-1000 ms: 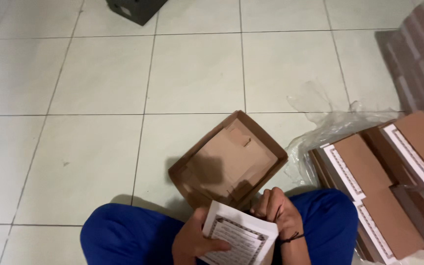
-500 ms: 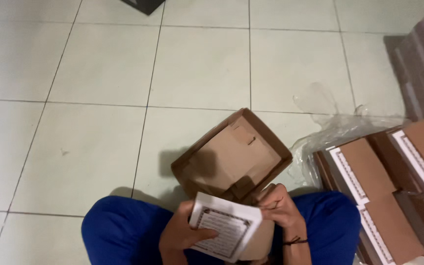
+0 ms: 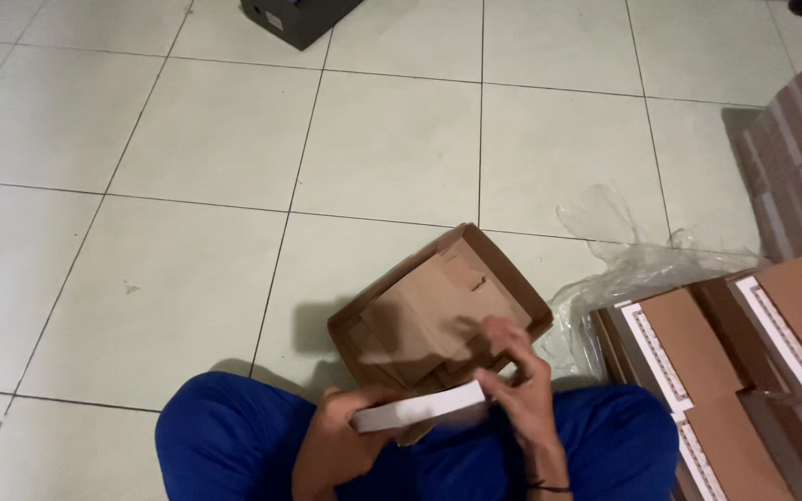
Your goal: The person sits on the floor and repeatedly places small books into a cardboard box. They handle each book individually, opening it briefly before placing it inside the box. The process is repeated multiple times with books taken from a nearby stack.
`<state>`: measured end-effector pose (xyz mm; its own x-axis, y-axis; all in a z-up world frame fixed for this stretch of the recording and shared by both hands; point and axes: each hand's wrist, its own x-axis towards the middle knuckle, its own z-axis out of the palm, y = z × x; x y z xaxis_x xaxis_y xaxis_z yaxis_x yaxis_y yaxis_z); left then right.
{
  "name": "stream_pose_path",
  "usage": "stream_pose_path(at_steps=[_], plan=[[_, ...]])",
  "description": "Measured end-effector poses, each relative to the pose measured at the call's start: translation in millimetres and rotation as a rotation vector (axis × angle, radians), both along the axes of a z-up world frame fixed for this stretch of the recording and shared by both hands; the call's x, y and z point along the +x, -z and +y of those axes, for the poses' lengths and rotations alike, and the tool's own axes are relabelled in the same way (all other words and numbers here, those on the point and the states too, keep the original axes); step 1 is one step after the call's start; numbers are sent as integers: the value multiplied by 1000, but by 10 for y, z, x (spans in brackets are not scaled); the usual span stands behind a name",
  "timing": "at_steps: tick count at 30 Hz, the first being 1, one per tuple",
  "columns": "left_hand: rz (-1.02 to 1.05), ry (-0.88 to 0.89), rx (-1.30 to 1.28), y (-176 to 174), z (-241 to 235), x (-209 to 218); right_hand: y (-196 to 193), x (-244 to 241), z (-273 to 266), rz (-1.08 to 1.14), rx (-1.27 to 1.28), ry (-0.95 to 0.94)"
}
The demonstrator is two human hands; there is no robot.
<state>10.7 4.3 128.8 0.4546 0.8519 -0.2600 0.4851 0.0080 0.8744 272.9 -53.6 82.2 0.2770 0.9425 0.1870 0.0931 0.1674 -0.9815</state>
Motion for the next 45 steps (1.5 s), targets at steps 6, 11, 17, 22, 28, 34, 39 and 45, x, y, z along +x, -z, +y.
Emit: stream_pose_path(at_steps=[6,11,17,22,28,34,39,45], plan=[[-500,-59,527,128,111,367,111,-263,-163,44,-193,670],[-389,98,823,41,79,599,246,-383,-241,1055,-476,325],[-347,-376,951,107,84,894,340,-414,-203,1052,-214,383],[-528,-703,306,735,39,978,337,-492,-204,962,-53,398],[-827,-750,12,968,-79,1030,432,-538,-287,920,18,335],[-821,-480,472,1037,-68,850,369,-398,-421,444,-29,247],[-1113,-795,-312,953,-179,972,-91,-603,-223,-186,-64,293],[-757,-636,36,784,-10,855,-113,-737,-64,-293,-20,680]])
